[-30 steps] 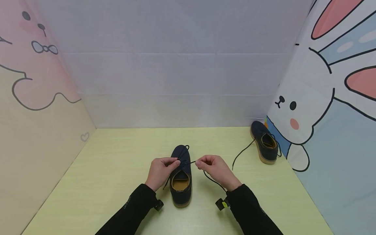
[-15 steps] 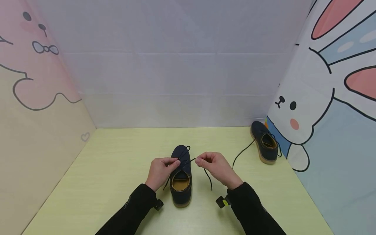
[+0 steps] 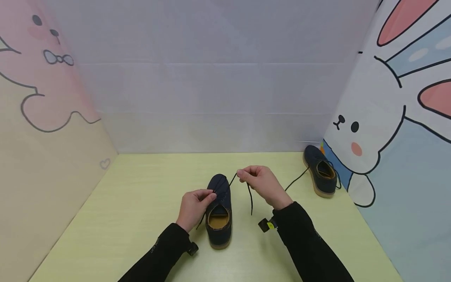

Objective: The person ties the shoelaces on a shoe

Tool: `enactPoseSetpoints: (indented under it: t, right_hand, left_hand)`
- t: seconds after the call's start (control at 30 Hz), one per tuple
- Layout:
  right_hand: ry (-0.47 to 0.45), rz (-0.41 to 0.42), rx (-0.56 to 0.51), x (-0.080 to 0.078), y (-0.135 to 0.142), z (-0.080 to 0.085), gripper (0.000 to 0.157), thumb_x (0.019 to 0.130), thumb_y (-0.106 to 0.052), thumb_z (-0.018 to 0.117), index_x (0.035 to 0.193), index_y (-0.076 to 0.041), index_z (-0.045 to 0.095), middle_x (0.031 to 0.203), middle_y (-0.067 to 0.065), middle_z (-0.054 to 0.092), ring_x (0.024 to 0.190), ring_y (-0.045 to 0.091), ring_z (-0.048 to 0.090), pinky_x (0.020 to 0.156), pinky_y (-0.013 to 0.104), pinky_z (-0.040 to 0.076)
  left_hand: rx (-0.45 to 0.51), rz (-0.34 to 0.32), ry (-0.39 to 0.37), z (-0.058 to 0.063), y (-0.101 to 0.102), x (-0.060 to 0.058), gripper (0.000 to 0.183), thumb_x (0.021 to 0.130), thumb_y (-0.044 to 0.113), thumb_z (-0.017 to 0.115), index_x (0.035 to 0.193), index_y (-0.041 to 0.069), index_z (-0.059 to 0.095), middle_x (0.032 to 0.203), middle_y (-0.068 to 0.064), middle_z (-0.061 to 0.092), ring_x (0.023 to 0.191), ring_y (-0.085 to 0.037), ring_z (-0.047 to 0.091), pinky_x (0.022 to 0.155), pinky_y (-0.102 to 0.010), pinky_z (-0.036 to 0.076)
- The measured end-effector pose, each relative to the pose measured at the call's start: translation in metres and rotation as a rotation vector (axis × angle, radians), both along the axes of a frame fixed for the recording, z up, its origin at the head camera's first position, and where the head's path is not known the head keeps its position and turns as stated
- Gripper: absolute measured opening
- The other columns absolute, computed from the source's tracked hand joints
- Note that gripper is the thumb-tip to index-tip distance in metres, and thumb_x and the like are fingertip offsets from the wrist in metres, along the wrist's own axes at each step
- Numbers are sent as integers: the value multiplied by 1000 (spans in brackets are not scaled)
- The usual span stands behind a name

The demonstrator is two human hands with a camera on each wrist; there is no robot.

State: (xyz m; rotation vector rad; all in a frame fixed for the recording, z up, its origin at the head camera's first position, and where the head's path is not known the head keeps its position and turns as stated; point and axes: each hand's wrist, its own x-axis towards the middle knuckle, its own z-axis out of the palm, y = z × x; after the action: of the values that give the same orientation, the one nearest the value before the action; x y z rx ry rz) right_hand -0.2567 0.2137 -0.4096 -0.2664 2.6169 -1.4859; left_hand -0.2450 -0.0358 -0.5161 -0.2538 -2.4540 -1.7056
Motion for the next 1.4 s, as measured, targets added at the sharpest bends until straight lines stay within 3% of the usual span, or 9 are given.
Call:
enactPoseSetpoints:
  t: [0.1, 0.27, 0.4, 0.53, 0.7, 0.9, 1.0, 1.2, 1.4]
  right_hand:
    - [4, -33, 76, -15, -1, 9, 44, 104, -51, 66, 108, -8, 74, 90, 2, 62, 87, 21, 58, 84, 39, 47]
    - [196, -1, 260, -40, -27, 23, 30, 106, -39, 67, 109, -12, 77, 108, 8, 76, 100, 26, 68, 91, 46, 53]
    - [330, 211, 247, -49, -60, 30, 26, 107, -25, 67, 127, -12, 76, 128, 10, 76, 114, 29, 73, 100, 48, 58]
    - [293, 406, 73, -47, -81, 33, 43, 113, -24, 56, 155, -17, 57, 157, 10, 60, 140, 31, 63, 117, 53, 49]
    - [277, 261, 15, -44, -68, 26, 42, 116, -32, 48, 152, -13, 60, 140, 12, 72, 121, 31, 74, 108, 55, 54]
    - [198, 59, 128, -32, -25, -8, 35, 113, -32, 55, 136, -13, 72, 121, 11, 78, 103, 22, 75, 90, 45, 59]
    - [132, 53, 136, -21, -8, -28, 33, 110, -31, 62, 136, -14, 73, 124, 11, 78, 106, 23, 74, 94, 48, 59]
    - [40, 127, -15, -1, -5, -61, 42, 104, -29, 73, 138, -5, 71, 139, 20, 71, 127, 30, 70, 106, 48, 57]
    - [46, 67, -202, 8, -19, -76, 35, 98, -24, 79, 126, -2, 77, 124, 20, 78, 108, 14, 75, 94, 29, 59]
  left_hand:
    - [7, 0, 8, -2, 2, 1, 17, 96, 20, 82, 106, 7, 85, 107, -9, 83, 106, -27, 78, 95, -46, 62]
    - [-6, -18, 78, -4, 5, 2, 15, 94, 17, 83, 104, 6, 85, 101, -8, 84, 95, -22, 78, 83, -31, 62]
    - [-48, -24, 167, -6, 8, 2, 13, 93, 17, 84, 101, 7, 86, 94, -7, 83, 84, -18, 73, 71, -23, 55]
    - [-82, -33, 225, -7, 13, 2, 13, 93, 17, 84, 101, 8, 86, 92, -6, 83, 83, -20, 74, 70, -24, 55]
    - [-69, -43, 222, -5, 16, 2, 13, 94, 17, 83, 103, 8, 86, 94, -7, 84, 86, -22, 77, 74, -25, 58]
    - [-56, -43, 202, -1, 12, 1, 15, 95, 18, 83, 104, 7, 86, 95, -7, 84, 89, -24, 77, 77, -29, 60]
    - [-50, -52, 172, 3, 9, 0, 16, 96, 19, 82, 106, 6, 85, 98, -8, 83, 93, -24, 78, 81, -31, 61]
    - [-57, -88, 110, 10, 3, -2, 19, 97, 20, 81, 110, 6, 84, 101, -7, 83, 90, -17, 71, 77, -26, 56]
    - [-135, -136, 131, 12, 2, -4, 18, 98, 22, 80, 110, 10, 85, 101, -3, 83, 82, -11, 61, 69, -23, 49]
